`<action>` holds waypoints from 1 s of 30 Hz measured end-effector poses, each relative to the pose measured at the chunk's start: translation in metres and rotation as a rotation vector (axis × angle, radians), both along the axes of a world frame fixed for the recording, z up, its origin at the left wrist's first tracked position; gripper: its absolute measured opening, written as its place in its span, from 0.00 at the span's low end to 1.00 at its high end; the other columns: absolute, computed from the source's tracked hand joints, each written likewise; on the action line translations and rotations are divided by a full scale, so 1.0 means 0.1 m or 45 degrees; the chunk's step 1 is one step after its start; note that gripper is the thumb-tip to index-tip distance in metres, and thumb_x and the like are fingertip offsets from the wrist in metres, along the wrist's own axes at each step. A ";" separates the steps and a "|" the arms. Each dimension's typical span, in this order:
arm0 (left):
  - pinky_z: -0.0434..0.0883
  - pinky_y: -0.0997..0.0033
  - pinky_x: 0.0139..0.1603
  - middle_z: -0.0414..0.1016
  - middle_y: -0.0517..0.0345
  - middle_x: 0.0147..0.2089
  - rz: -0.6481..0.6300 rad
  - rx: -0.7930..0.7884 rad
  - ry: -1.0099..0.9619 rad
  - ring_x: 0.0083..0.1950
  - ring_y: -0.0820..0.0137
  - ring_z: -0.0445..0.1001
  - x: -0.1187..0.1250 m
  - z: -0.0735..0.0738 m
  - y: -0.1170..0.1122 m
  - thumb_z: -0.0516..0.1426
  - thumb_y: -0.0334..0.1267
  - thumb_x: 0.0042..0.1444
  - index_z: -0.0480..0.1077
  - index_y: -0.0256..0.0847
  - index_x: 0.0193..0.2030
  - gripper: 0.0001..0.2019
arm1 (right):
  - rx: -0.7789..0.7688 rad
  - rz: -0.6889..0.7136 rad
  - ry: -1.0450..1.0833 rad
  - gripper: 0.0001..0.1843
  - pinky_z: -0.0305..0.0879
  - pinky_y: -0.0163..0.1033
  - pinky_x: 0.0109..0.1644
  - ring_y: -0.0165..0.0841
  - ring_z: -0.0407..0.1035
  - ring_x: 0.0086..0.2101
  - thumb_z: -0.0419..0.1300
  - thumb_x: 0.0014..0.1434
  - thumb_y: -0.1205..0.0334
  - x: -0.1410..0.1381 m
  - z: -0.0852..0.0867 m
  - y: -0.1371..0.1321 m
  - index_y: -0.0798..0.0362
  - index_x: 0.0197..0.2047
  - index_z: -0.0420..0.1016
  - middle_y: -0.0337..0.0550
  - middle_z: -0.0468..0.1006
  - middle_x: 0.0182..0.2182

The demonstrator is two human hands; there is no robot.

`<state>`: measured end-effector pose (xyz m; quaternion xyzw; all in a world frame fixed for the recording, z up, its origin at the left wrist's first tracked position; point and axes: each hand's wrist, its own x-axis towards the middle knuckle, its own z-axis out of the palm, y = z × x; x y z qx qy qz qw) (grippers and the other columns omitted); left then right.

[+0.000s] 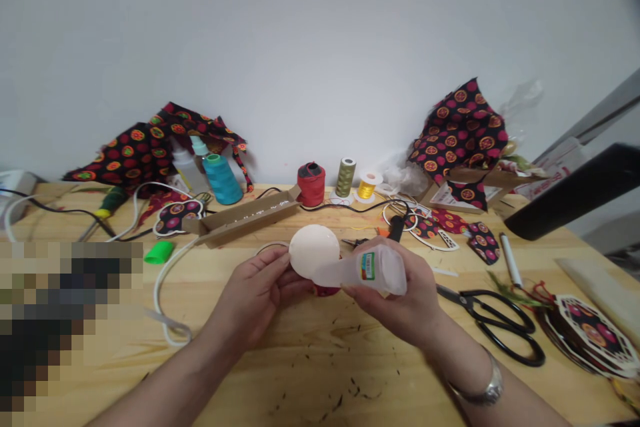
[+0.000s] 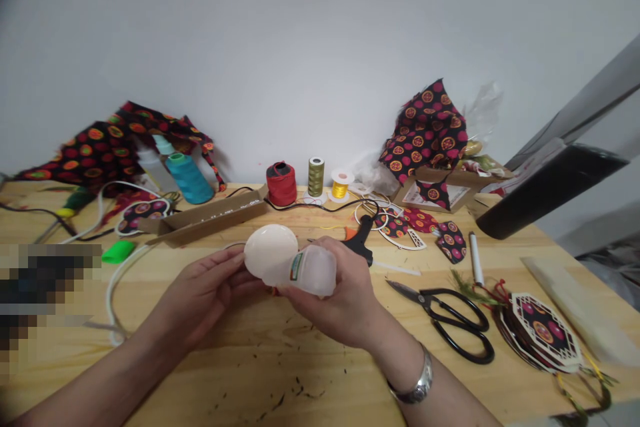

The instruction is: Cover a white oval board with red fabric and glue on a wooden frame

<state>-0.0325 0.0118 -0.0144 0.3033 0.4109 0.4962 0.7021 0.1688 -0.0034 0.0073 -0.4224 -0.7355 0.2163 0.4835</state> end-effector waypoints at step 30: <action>0.76 0.57 0.40 0.81 0.44 0.40 0.026 -0.001 0.009 0.41 0.55 0.79 0.00 0.01 -0.02 0.63 0.36 0.50 0.75 0.32 0.41 0.13 | 0.198 -0.332 -0.026 0.10 0.63 0.34 0.23 0.28 0.63 0.21 0.65 0.49 0.60 0.14 -0.01 0.14 0.51 0.28 0.66 0.35 0.69 0.22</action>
